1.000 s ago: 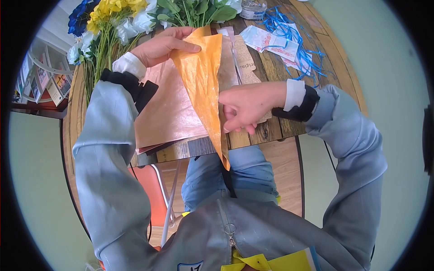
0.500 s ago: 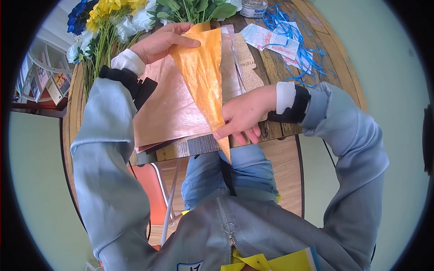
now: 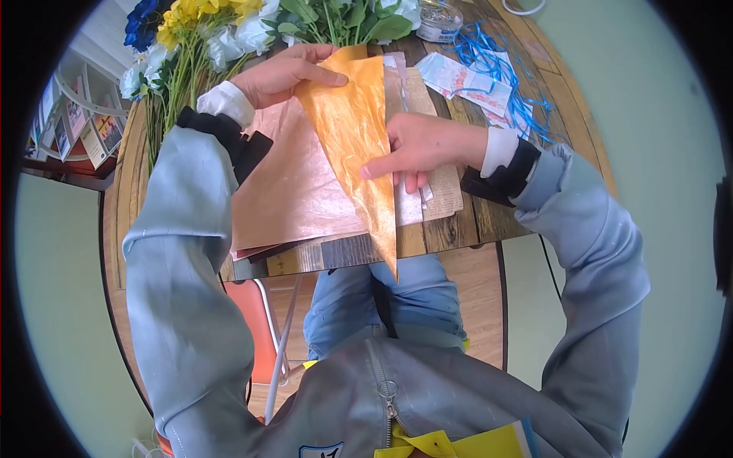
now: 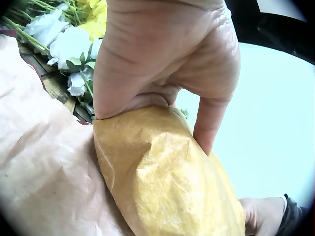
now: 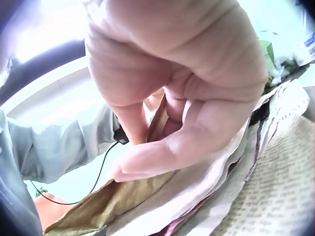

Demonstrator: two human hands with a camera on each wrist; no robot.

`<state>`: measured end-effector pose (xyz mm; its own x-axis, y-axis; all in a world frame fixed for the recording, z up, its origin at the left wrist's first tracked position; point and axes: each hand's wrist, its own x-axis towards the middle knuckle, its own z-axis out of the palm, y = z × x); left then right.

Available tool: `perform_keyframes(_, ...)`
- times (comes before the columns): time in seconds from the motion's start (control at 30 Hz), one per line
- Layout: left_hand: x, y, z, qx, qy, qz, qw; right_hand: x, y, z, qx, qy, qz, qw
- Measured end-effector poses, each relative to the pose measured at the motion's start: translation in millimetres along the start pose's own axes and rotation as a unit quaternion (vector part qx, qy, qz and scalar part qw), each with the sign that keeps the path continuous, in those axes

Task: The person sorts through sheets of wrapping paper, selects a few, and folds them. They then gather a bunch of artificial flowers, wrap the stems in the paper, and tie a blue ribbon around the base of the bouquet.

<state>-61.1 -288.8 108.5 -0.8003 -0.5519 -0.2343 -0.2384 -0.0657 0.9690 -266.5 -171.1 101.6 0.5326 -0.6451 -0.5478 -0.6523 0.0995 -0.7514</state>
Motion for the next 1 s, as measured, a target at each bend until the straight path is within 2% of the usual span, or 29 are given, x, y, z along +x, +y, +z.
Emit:
perform_keyframes(0.07, 0, -1, -1, -0.004, -0.005, 0.001, 1.000, 3, -2, -6, 0.033, 0.061, -0.019, 0.997)
perform_keyframes(0.23, 1, -5, -2, -0.004, 0.005, 0.013, 1.000, 20, -6, -29, 0.039, 0.127, -0.072, 0.989)
perform_keyframes(0.3, 1, -5, -3, 0.009, 0.005, 0.006, 1.000, 27, -8, -36, 0.055, 0.184, -0.084, 0.978)
perform_keyframes(0.37, 1, -7, -4, 0.015, 0.011, 0.015, 1.000, 34, -8, -46, 0.045, 0.194, -0.094, 0.975)
perform_keyframes(0.43, 0, -7, -4, 0.006, 0.005, 0.013, 1.000, 39, -6, -56, -0.037, 0.310, -0.147, 0.939)
perform_keyframes(0.47, -1, -7, -3, 0.012, 0.013, 0.011, 1.000, 54, 5, -68, -0.123, 0.364, -0.204, 0.900)
perform_keyframes(0.5, -1, -6, -3, 0.012, 0.017, 0.014, 1.000, 52, -2, -69, -0.126, 0.363, -0.207, 0.900)
perform_keyframes(0.57, 1, -4, -1, 0.045, 0.026, 0.012, 0.999, 45, -15, -75, -0.205, 0.397, -0.356, 0.821)
perform_keyframes(0.6, 2, -2, -1, 0.056, 0.030, 0.005, 0.998, 42, -23, -77, -0.166, 0.306, -0.357, 0.867)
perform_keyframes(0.63, 2, 1, -1, 0.056, 0.031, 0.006, 0.998, 44, -27, -79, -0.167, 0.305, -0.357, 0.867)
perform_keyframes(0.7, 2, 7, 0, 0.109, 0.009, 0.025, 0.994, 48, -35, -82, -0.168, 0.182, -0.294, 0.923)
perform_keyframes(0.73, 2, 10, 2, 0.110, 0.010, 0.025, 0.994, 41, -43, -82, -0.132, 0.135, -0.225, 0.956)
perform_keyframes(0.77, 2, 13, 4, 0.117, 0.010, 0.026, 0.993, 42, -45, -86, -0.133, 0.135, -0.226, 0.956)
perform_keyframes(0.83, 1, 14, 5, 0.124, 0.014, 0.027, 0.992, 47, -51, -96, -0.137, 0.023, -0.168, 0.976)
perform_keyframes(1.0, 2, 14, 3, 0.182, 0.044, 0.002, 0.982, 49, -59, -105, -0.127, -0.017, -0.124, 0.984)
